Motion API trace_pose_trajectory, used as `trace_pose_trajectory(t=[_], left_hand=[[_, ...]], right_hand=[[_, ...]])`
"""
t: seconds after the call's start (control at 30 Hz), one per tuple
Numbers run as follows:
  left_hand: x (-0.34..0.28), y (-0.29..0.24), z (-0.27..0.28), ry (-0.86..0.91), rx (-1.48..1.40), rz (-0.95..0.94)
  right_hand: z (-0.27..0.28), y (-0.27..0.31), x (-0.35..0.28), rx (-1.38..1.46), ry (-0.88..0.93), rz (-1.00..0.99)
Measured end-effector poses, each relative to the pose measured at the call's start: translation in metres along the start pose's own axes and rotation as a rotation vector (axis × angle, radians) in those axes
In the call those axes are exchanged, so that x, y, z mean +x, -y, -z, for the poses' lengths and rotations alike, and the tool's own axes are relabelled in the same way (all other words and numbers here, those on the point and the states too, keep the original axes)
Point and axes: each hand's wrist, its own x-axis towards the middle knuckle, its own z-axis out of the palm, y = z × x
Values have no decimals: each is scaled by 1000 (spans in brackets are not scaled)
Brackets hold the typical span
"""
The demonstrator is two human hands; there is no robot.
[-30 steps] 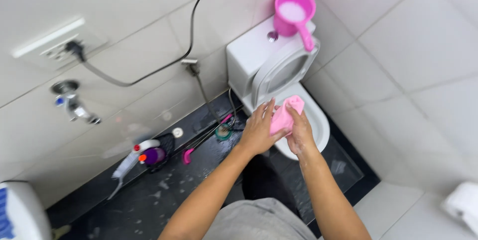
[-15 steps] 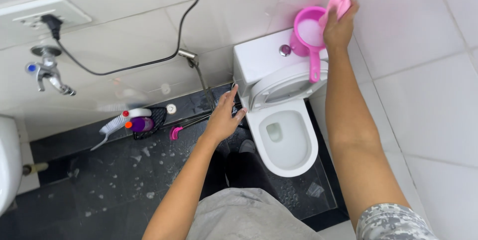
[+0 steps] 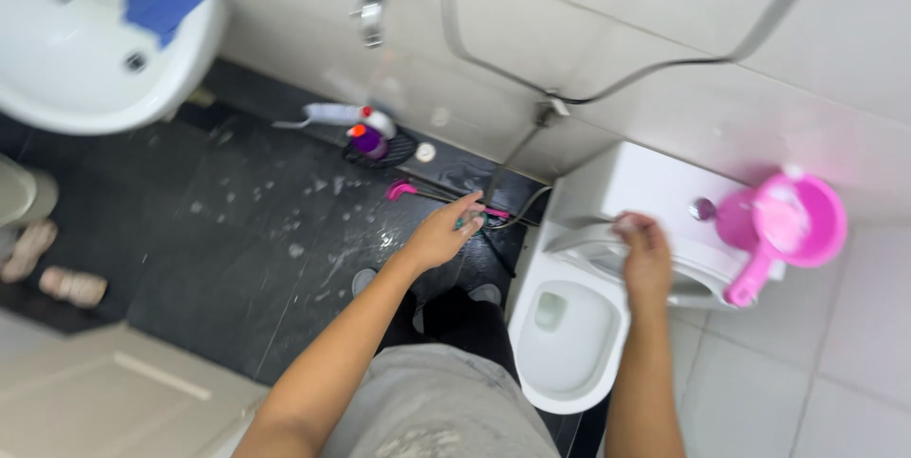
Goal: The person cleans the white tiled walls of a bathroom using a pink cloth and soapy water from a pink scoop. They wipe the wall surfaces around the toilet and sink, occasionally dipping the cloth into the scoop to re-wet it. The person also briefly handles a wall-mounted fabric pouch while cleaning. Finally, they rinse their hands at the sink.
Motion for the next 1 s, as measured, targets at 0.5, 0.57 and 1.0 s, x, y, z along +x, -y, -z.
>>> trace_pose_trajectory(t=[0.5,0.57,1.0], left_hand=[[-129,177,236,-345,-405,23],[-162,213,283,-408,-438,-30],[-161,302,558,-544,-338,74]], right_hand=[[-415,73,-113,-518,787,-188],[-468,59,-128,-647,768,-48],[-724,95,-158,-566,916,18]])
